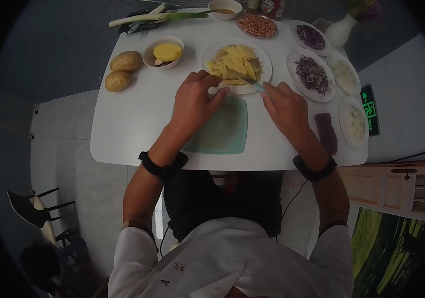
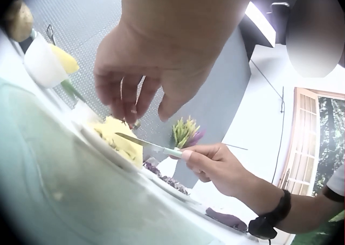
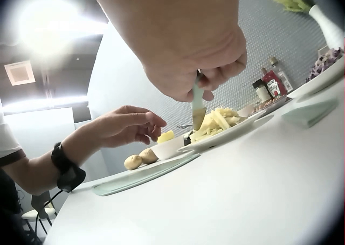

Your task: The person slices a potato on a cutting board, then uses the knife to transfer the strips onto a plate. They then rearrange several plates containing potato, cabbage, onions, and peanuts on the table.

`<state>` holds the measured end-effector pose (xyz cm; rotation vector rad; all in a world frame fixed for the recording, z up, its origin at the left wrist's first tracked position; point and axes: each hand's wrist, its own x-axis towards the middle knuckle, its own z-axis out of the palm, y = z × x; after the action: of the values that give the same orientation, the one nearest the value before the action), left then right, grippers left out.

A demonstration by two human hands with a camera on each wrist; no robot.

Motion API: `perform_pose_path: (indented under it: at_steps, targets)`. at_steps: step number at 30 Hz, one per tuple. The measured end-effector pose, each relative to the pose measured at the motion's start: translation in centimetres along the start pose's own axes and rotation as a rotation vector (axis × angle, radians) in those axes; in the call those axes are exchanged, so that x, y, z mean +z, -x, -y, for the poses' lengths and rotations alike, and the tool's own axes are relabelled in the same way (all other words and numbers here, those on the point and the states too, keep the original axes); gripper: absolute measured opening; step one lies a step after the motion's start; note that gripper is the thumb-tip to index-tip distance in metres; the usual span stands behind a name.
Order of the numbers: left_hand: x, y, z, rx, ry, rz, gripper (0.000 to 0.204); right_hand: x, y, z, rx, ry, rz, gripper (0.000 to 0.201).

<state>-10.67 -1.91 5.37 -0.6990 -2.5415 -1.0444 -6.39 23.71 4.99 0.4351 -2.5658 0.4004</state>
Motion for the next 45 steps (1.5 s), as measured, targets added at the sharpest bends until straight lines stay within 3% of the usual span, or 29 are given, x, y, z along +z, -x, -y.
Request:
perform_pose_path:
  at_steps: [1,5,7,11,17,23,26,28,35,45]
  targets:
    - [-0.4,0.0,-0.2,-0.084,0.097,0.064,0.028,0.0,0.0,0.0,-0.008,0.002,0.007,0.026]
    - [-2.3,0.8,-1.0,-0.060,0.170,0.144,0.029,-0.9,-0.1,0.1,0.027,-0.027,-0.046,0.027]
    - [-3.6,1.5,-1.7,-0.055,0.064,0.228,0.030,-1.0,-0.1,-0.2,0.051,0.029,-0.058,0.027]
    - [-4.4,4.2,-1.8,0.056,-0.078,0.222,0.035,-0.1,-0.2,0.0,0.053,0.003,-0.036,0.024]
    - [-4.1,7.0,-2.6,0.118,-0.093,0.088,0.042,0.0,-2.3,0.5,0.080,0.053,-0.119,0.023]
    - [-2.6,8.8,-2.5,0.120,-0.096,-0.032,0.043,1.5,-3.2,1.6,0.126,0.107,-0.004,0.025]
    - [-1.8,9.7,-2.2,0.117,-0.087,-0.084,0.044,1.4,-3.6,1.5,0.094,0.097,-0.031,0.025]
    - [-1.4,10.3,-2.1,0.098,-0.068,-0.118,0.044,0.4,-3.8,1.2,0.017,0.086,-0.139,0.026]
    - [-0.6,11.1,-1.4,0.104,-0.049,-0.144,0.047,0.0,-3.5,-1.5,-0.035,0.181,-0.121,0.026]
    - [0.0,11.6,-1.1,0.104,-0.062,-0.149,0.045,-0.7,-2.7,-2.6,0.097,0.102,-0.115,0.026]
